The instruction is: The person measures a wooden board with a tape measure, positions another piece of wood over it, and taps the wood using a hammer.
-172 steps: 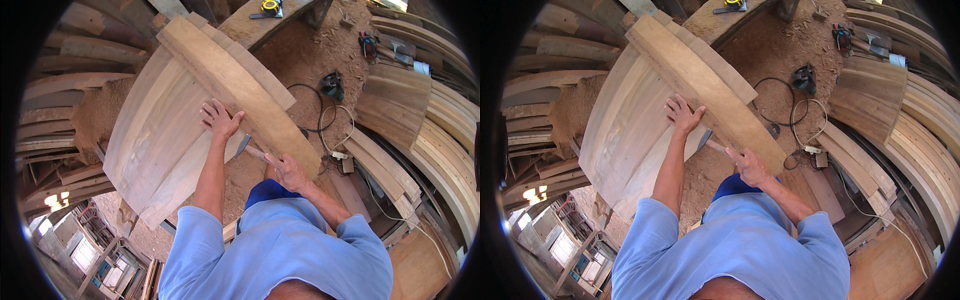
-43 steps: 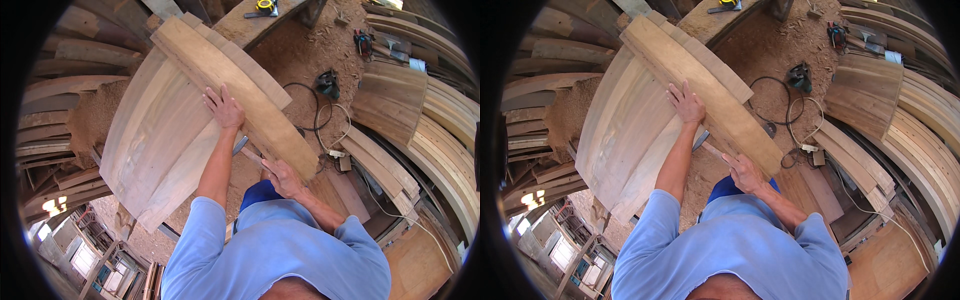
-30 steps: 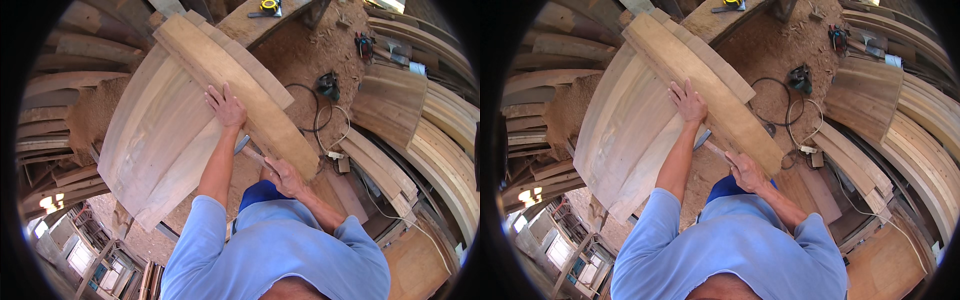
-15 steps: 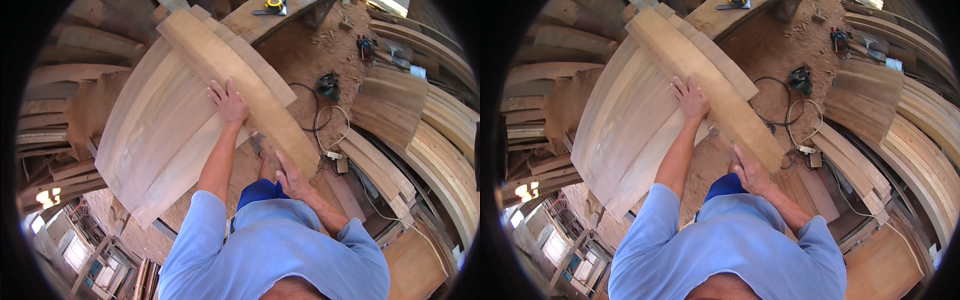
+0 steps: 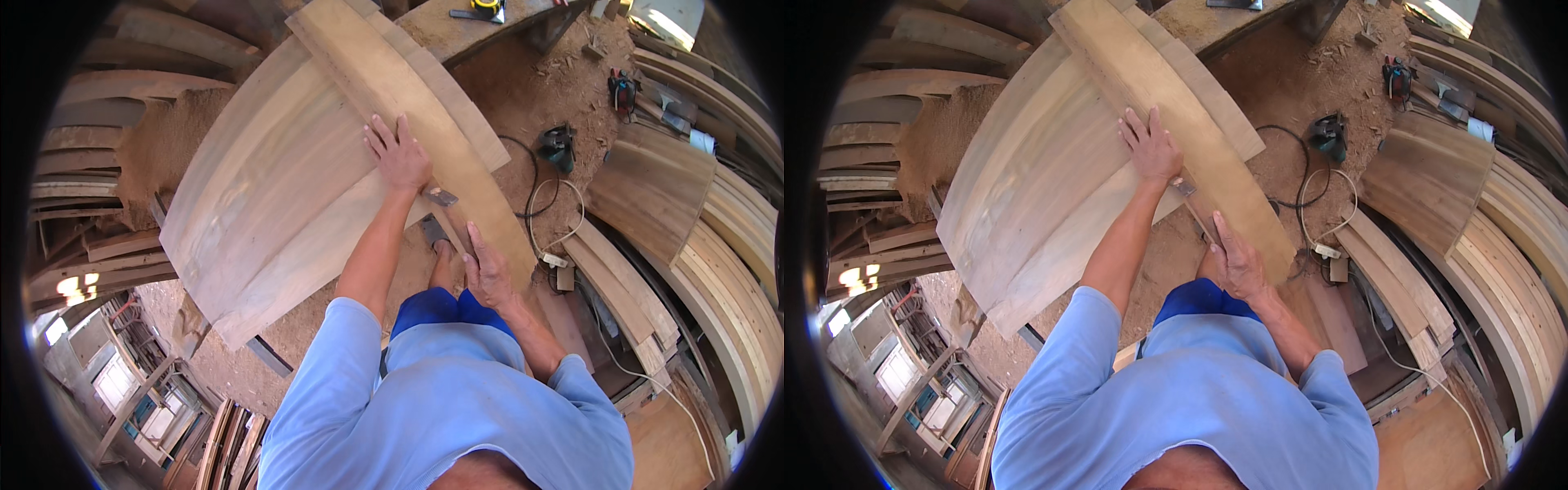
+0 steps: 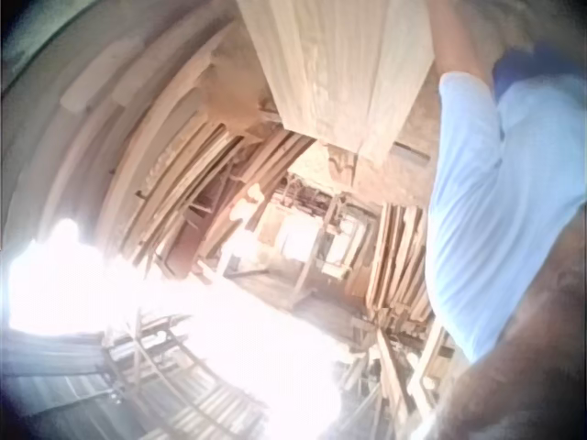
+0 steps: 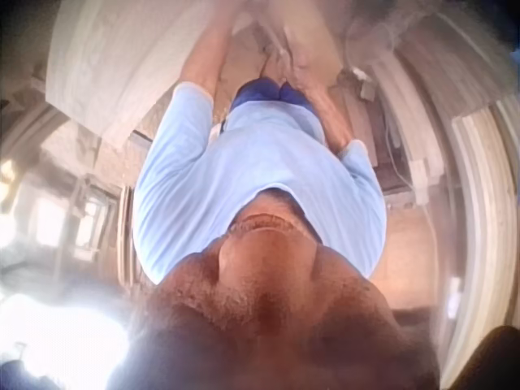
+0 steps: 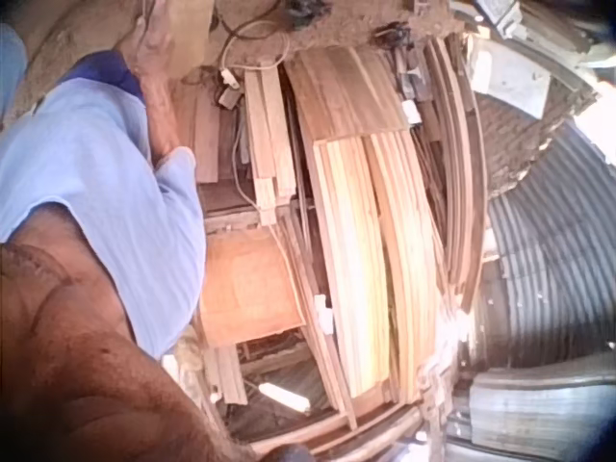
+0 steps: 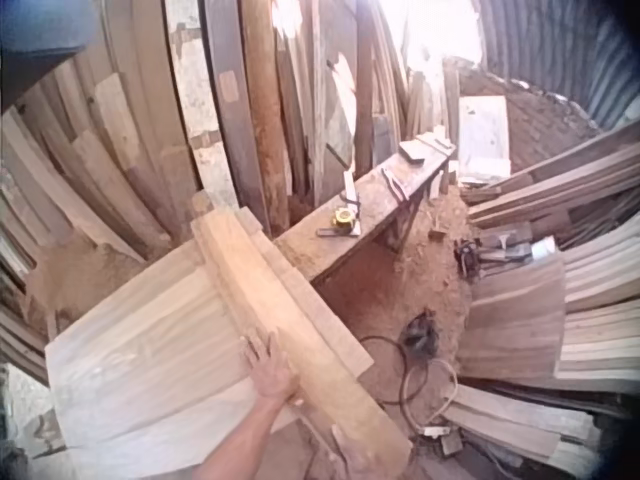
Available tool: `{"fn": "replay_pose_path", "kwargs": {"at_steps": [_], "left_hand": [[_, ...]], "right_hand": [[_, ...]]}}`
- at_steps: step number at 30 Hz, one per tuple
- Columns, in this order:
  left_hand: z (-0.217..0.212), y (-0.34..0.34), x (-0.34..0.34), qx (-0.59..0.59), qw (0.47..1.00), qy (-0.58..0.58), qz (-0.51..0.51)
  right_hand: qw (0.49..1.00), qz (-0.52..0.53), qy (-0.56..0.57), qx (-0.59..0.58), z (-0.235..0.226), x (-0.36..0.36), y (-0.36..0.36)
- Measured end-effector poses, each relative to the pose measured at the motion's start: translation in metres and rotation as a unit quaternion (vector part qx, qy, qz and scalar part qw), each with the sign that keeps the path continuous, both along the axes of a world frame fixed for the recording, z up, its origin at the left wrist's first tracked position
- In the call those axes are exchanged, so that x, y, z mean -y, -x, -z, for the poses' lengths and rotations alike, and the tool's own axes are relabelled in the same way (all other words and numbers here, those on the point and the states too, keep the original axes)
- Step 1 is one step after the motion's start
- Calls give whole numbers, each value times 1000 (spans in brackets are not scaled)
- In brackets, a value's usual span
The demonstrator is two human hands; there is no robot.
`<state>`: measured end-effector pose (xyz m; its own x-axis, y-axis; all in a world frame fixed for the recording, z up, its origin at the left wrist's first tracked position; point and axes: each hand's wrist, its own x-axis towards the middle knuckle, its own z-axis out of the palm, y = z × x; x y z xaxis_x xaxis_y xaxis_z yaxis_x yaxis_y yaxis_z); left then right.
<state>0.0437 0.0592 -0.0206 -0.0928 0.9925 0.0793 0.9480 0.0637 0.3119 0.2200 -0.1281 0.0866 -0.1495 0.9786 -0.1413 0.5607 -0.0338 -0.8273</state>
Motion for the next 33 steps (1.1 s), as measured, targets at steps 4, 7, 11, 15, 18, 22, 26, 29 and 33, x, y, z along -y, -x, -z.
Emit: {"fn": "replay_pose_path", "kwargs": {"at_steps": [4,7,11,15,18,22,26,29,33], "left_hand": [[0,1,0,10,1000,7,0],[-4,2,2,6,1000,12,-1],[-3,-2,1,9,1000,4,0],[-2,4,3,3,1000,13,-4],[-5,0,0,5,1000,14,-4],[-2,-3,-4,4,1000,1,-2],[-4,2,0,14,1000,5,-1],[-5,-2,0,19,1000,21,-6],[-5,2,2,14,1000,25,-5]], "right_hand": [[988,2,147,45,0,-7,-5],[998,17,-29,-44,-7,-7,-2],[987,11,-157,-28,-1,-1,-4],[999,13,46,3,5,-4,0],[995,31,-91,-38,0,-1,-5],[981,-20,184,54,-9,-18,-11],[996,9,-76,-48,-1,-4,-1],[991,44,-124,-26,8,3,-1],[998,40,45,-14,2,-6,1]]}}
